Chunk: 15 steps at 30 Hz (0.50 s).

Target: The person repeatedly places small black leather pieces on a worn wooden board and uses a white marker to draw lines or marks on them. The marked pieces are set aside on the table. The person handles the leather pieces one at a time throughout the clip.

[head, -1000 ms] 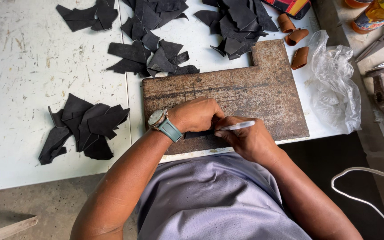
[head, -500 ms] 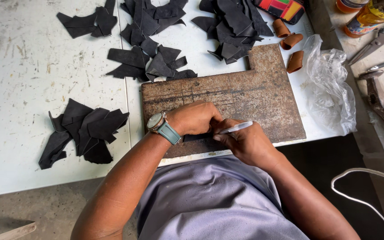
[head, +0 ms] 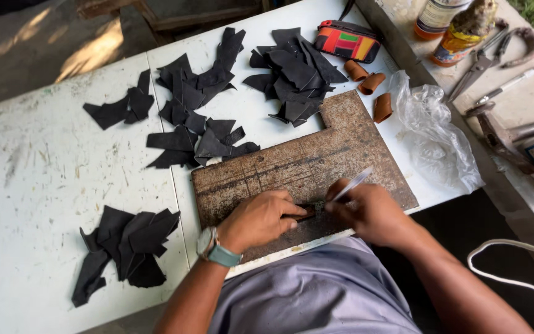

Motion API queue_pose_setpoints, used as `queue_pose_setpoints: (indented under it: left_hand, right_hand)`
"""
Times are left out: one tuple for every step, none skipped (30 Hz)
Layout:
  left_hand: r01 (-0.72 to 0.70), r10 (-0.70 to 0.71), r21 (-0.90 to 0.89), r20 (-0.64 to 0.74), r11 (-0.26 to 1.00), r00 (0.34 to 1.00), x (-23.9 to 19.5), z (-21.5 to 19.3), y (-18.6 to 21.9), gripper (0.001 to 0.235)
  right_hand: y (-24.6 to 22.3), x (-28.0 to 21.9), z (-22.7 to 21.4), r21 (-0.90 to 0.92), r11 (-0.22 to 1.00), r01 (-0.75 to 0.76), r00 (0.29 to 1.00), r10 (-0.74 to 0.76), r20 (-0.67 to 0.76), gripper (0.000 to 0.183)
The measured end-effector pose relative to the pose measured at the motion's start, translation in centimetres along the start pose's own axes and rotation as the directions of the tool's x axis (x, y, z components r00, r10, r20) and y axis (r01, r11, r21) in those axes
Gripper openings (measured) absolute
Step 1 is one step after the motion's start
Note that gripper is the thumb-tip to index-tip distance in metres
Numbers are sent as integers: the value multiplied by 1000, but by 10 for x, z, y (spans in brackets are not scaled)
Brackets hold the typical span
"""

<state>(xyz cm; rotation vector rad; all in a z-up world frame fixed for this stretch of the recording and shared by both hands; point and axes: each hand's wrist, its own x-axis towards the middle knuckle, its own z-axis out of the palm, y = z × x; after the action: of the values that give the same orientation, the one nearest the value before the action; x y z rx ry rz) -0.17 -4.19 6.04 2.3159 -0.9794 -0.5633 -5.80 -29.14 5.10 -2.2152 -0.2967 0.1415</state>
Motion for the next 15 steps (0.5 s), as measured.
queue_pose_setpoints:
  left_hand:
    - [-35,33,-20,-99,999,995,-5,5,2,35]
    - [-68,59,-38,-204,997,977,-8,7,2,40]
    - [-36,21,-55,-253,998,967,-9,10,3,32]
    - [2,-24,-74,-307,997,951,-12,12,3,24]
    - [38,-69,-94,-360,995,930,-14,12,1,18]
    - [106,-153,-147,-359,983,921,-14,11,-1,17]
    - [173,-236,-199,-354,965,905,-15,10,-4,16]
    - [238,-318,-253,-345,938,883,-15,8,-8,15]
    - [273,-366,-285,-356,919,860,-15,6,-12,13]
    - [310,-417,-320,-357,895,836,-17,6,-17,11]
    - [345,-467,-355,-355,869,810,-19,7,-23,9]
    - [280,-454,-419,-404,864,795,-25,9,-30,9]
    - [210,-443,-477,-452,854,774,-31,10,-36,10]
    - [131,-431,-522,-507,843,746,-36,9,-43,10]
    - [144,-451,-542,-490,828,746,-44,9,-49,11]
  right_hand:
    - [10,-3,-4,81,996,-47,998,50,-28,15]
    - [20,-6,-8,162,983,-87,994,95,-45,14]
    - [29,-8,-10,302,952,-50,993,80,-89,13]
    - [38,-7,-9,435,901,-1,990,64,-129,13]
    - [45,-5,-7,556,830,51,984,54,-170,13]
    - [52,-5,-7,577,817,31,979,91,-182,12]
    - [59,-5,-5,597,802,11,973,129,-192,11]
    - [65,-4,-5,616,788,-9,966,167,-199,10]
    - [70,-1,-4,637,771,-7,961,181,-208,12]
    - [75,-3,-1,659,752,-14,956,204,-212,14]
    - [78,-4,1,681,732,-20,950,227,-216,16]
    - [80,-6,2,664,748,-1,952,205,-229,16]
    - [81,-8,1,647,763,19,953,182,-242,17]
    - [79,-7,0,626,778,47,954,151,-259,18]
    - [73,-6,1,504,863,-20,964,150,-218,20]
